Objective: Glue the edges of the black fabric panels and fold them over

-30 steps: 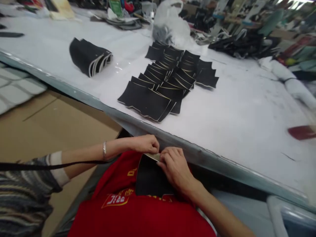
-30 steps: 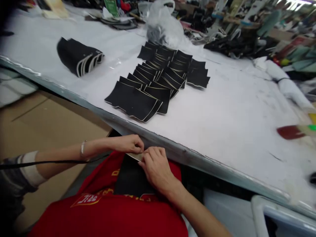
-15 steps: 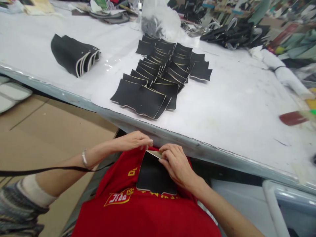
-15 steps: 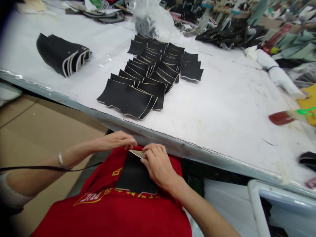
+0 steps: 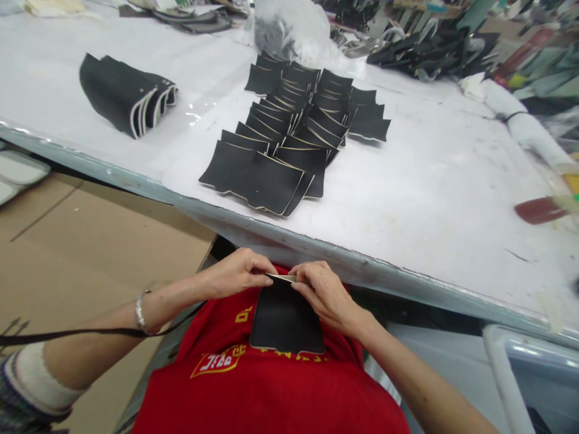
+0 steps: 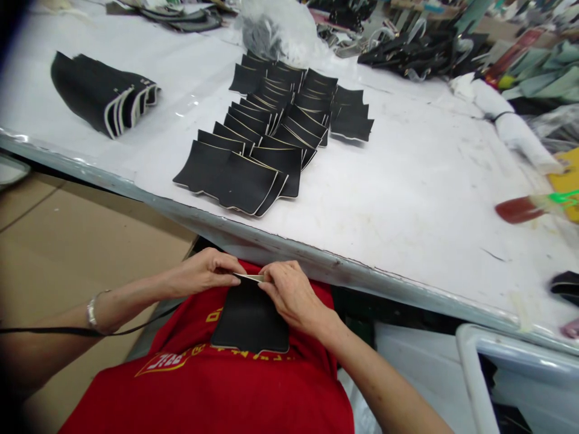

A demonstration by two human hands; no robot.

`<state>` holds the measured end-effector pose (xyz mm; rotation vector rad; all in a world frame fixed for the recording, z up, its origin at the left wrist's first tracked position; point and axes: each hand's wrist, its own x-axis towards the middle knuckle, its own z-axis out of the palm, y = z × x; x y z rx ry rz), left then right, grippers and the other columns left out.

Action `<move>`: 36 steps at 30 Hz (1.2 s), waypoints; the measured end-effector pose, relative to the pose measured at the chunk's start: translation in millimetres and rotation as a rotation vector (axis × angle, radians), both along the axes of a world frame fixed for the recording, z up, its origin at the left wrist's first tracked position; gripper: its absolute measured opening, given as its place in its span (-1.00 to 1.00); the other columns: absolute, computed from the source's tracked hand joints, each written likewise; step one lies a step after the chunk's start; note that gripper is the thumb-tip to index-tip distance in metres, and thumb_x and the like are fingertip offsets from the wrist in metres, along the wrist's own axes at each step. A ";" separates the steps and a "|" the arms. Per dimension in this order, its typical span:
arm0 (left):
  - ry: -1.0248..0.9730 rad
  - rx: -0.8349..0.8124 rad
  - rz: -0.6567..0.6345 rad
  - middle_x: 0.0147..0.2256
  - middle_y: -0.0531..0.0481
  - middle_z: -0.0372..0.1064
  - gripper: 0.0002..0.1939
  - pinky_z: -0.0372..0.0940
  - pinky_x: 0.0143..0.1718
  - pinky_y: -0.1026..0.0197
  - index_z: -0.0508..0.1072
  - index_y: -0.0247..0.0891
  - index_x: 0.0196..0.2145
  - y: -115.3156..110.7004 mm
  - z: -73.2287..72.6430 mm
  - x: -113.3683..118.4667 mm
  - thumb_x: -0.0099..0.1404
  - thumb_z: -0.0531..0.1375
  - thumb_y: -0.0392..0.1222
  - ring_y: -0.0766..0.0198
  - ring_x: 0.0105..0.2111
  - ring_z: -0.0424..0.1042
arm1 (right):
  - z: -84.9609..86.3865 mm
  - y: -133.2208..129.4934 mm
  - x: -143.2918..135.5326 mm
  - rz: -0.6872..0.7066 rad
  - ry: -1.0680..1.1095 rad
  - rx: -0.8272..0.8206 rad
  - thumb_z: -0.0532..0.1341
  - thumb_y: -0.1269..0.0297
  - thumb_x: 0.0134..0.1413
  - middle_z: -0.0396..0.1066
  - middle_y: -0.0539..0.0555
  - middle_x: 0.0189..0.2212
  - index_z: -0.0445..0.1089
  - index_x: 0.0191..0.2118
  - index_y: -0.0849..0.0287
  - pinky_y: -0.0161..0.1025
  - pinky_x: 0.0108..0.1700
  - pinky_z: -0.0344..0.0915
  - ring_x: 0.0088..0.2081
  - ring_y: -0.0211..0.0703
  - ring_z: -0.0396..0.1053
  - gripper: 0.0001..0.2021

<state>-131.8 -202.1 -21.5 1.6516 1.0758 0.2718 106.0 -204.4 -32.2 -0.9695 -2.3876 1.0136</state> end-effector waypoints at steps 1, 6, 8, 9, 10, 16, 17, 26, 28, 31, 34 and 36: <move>-0.013 -0.002 -0.006 -0.36 0.02 0.52 -0.76 0.19 -0.30 0.36 0.60 -0.33 -0.24 0.3 0.0 0.1 0.23 0.17 -0.20 0.28 -0.33 0.42 | -0.1 0.4 0.0 -0.005 -0.011 -0.013 0.16 0.43 0.25 0.47 0.04 -0.28 0.17 -0.36 0.11 -0.12 -0.08 0.19 -0.23 -0.13 0.37 -0.82; -0.052 -0.037 -0.016 -0.34 0.02 0.53 -0.76 0.23 -0.25 0.34 0.60 -0.34 -0.24 2.2 -2.0 2.2 0.20 0.17 -0.24 0.26 -0.30 0.43 | -1.5 1.8 0.1 -0.035 -0.057 -0.042 0.17 0.38 0.26 0.41 0.02 -0.37 0.22 -0.35 0.11 -0.19 -0.20 0.20 -0.32 -0.14 0.30 -0.85; -0.049 -0.051 -0.024 -0.32 0.02 0.53 -0.75 0.24 -0.24 0.33 0.60 -0.33 -0.23 3.1 -2.1 4.0 0.19 0.16 -0.26 0.25 -0.28 0.44 | -2.8 2.4 0.4 -0.041 -0.070 -0.042 0.16 0.36 0.27 0.40 0.01 -0.39 0.23 -0.35 0.11 -0.21 -0.23 0.19 -0.34 -0.15 0.28 -0.86; -0.044 -0.053 -0.029 -0.32 0.03 0.53 -0.75 0.24 -0.23 0.33 0.60 -0.33 -0.23 3.5 -2.0 5.0 0.19 0.15 -0.27 0.25 -0.28 0.44 | -3.7 2.6 0.7 -0.042 -0.075 -0.041 0.16 0.36 0.27 0.39 0.01 -0.40 0.24 -0.35 0.12 -0.21 -0.24 0.19 -0.35 -0.15 0.28 -0.86; -0.042 -0.051 -0.036 -0.31 0.03 0.53 -0.74 0.24 -0.23 0.33 0.59 -0.32 -0.22 3.9 -1.7 6.2 0.19 0.14 -0.28 0.25 -0.28 0.44 | -4.6 2.9 0.9 -0.043 -0.078 -0.037 0.16 0.35 0.27 0.39 0.01 -0.40 0.24 -0.35 0.12 -0.21 -0.25 0.19 -0.35 -0.15 0.27 -0.86; 0.016 0.108 -0.097 -0.38 0.05 0.42 -0.78 0.18 -0.31 0.35 0.60 -0.26 -0.23 4.4 1.1 17.4 0.25 0.15 -0.28 0.32 -0.34 0.38 | -7.9 2.3 0.7 -0.046 -0.062 0.013 0.15 0.34 0.28 0.39 0.02 -0.41 0.23 -0.35 0.12 -0.22 -0.27 0.18 -0.36 -0.15 0.26 -0.86; 0.023 0.136 -0.102 -0.39 0.04 0.40 -0.79 0.16 -0.32 0.35 0.59 -0.26 -0.25 4.1 1.4 20.1 0.27 0.14 -0.26 0.33 -0.35 0.37 | -8.1 1.9 0.6 -0.048 -0.063 0.024 0.15 0.34 0.29 0.39 0.02 -0.41 0.22 -0.35 0.12 -0.22 -0.27 0.18 -0.36 -0.14 0.26 -0.86; 0.093 0.326 -0.163 -0.41 0.01 0.32 -0.69 0.11 -0.35 0.30 0.57 -0.27 -0.25 1.0 -5.8 34.5 0.43 0.03 -0.20 0.31 -0.37 0.30 | -18.5 -4.8 5.2 -0.077 -0.096 0.156 0.14 0.29 0.31 0.44 0.05 -0.41 0.23 -0.33 0.13 -0.15 -0.17 0.16 -0.37 -0.15 0.32 -0.86; 0.089 0.328 -0.169 -0.41 0.01 0.31 -0.69 0.09 -0.35 0.30 0.57 -0.27 -0.26 1.3 -6.5 35.1 0.43 0.02 -0.21 0.31 -0.37 0.29 | -20.7 -6.2 5.3 -0.089 -0.100 0.187 0.12 0.28 0.32 0.44 0.05 -0.41 0.23 -0.33 0.14 -0.15 -0.17 0.15 -0.38 -0.15 0.32 -0.85; 0.064 0.287 -0.180 -0.42 0.03 0.30 -0.69 0.08 -0.35 0.30 0.57 -0.26 -0.26 2.9 -5.5 34.7 0.43 0.03 -0.20 0.32 -0.37 0.29 | -20.3 -7.1 6.4 -0.089 -0.071 0.180 0.14 0.29 0.31 0.44 0.04 -0.41 0.23 -0.33 0.14 -0.15 -0.16 0.16 -0.38 -0.16 0.33 -0.85; 0.043 0.227 -0.195 -0.39 0.03 0.31 -0.70 0.10 -0.32 0.31 0.58 -0.23 -0.22 5.3 -5.6 33.0 0.42 0.03 -0.21 0.32 -0.35 0.31 | -15.7 -6.8 11.7 -0.111 -0.029 0.118 0.23 0.31 0.23 0.43 0.02 -0.38 0.23 -0.31 0.12 -0.17 -0.16 0.18 -0.35 -0.15 0.33 -0.86; 0.028 0.198 -0.203 -0.35 0.02 0.33 -0.70 0.12 -0.29 0.31 0.57 -0.21 -0.15 6.6 -6.9 31.8 0.41 0.03 -0.21 0.31 -0.33 0.33 | -11.6 -6.4 17.2 -0.166 -0.007 0.046 0.30 0.35 0.15 0.44 0.02 -0.34 0.24 -0.24 0.12 -0.20 -0.18 0.20 -0.30 -0.14 0.35 -0.81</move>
